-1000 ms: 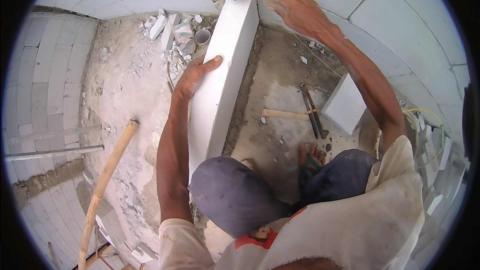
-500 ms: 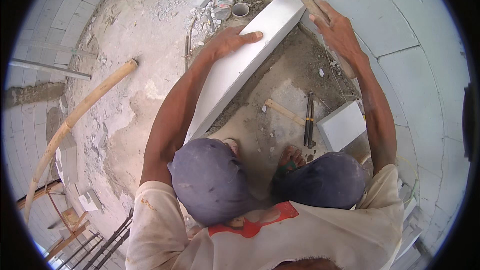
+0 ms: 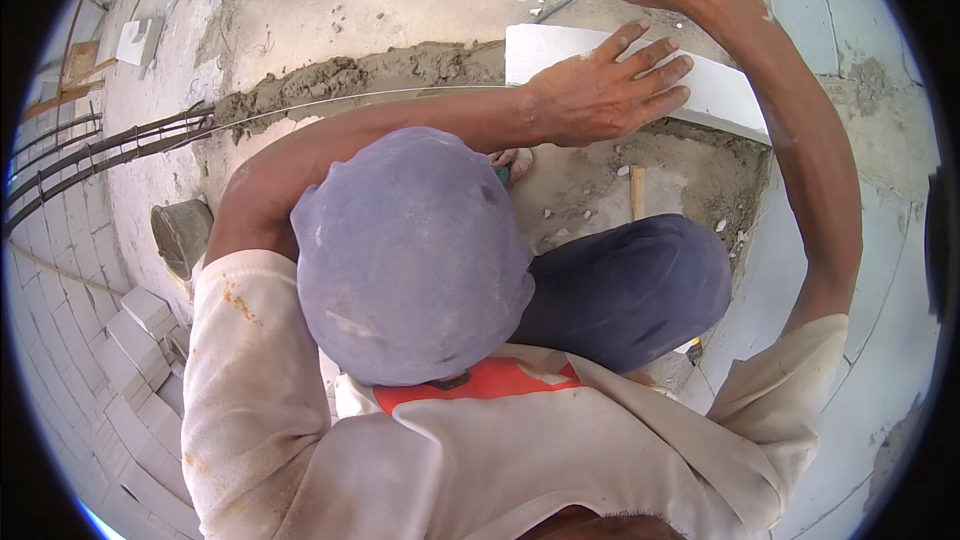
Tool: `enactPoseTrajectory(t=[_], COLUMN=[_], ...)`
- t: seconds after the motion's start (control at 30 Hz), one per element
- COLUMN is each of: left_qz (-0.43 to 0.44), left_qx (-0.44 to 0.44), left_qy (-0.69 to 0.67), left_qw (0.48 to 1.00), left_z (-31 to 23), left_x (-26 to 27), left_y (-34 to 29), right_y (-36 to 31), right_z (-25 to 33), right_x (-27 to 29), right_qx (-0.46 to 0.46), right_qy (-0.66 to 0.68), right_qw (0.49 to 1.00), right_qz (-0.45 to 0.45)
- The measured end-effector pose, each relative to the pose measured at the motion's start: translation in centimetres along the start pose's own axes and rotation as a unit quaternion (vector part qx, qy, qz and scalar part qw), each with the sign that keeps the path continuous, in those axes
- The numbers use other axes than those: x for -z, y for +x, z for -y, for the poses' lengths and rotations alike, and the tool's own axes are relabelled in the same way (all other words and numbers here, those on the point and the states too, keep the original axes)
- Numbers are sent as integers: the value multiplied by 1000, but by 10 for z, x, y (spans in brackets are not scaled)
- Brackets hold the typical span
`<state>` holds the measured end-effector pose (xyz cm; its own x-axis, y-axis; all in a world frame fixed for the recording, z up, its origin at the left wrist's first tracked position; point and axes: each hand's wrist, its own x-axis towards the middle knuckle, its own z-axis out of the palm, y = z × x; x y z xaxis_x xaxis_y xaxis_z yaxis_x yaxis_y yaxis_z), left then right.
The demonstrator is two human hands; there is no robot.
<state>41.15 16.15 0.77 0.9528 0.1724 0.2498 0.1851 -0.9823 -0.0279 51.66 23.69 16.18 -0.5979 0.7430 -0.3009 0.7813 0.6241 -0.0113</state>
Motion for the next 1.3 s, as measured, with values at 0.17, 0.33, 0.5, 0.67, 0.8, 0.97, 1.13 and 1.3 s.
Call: enactPoseTrajectory(t=[0.17, 0.33, 0.5, 0.67, 0.8, 0.97, 1.13, 1.3], left_qz=[-17, -31, -4, -104, 8, 46, 48, 5], left_qx=[115, 116, 186, 114, 139, 147, 133, 153], left_qy=[37, -25, -260, -16, -102, -224, 9, -178], left_qw=[993, 992, 948, 988, 985, 962, 990, 972], left_z=[-20, -24, -21, -13, -21, -21, -23, 19], left_x=[-21, -15, -25, -24, -16, -20, -11, 1], left_y=[-2, 4, 8, 1, 4, 9, 5, -1], right_y=[75, 92, 80, 61, 55, 102, 46, -43], right_z=[80, 108, 101, 103, 101, 92, 83, 34], right_x=[24, 4, -17, 22, 14, -89, 1, 32], right_qx=[199, 245, 219, 206, 167, 179, 105, -20], right_qy=[-50, 9, -78, -108, -27, -203, -86, 272], right_qw=[978, 966, 971, 966, 986, 962, 990, 962], right_qz=[45, -87, 59, 110, 3, 34, 33, -26])
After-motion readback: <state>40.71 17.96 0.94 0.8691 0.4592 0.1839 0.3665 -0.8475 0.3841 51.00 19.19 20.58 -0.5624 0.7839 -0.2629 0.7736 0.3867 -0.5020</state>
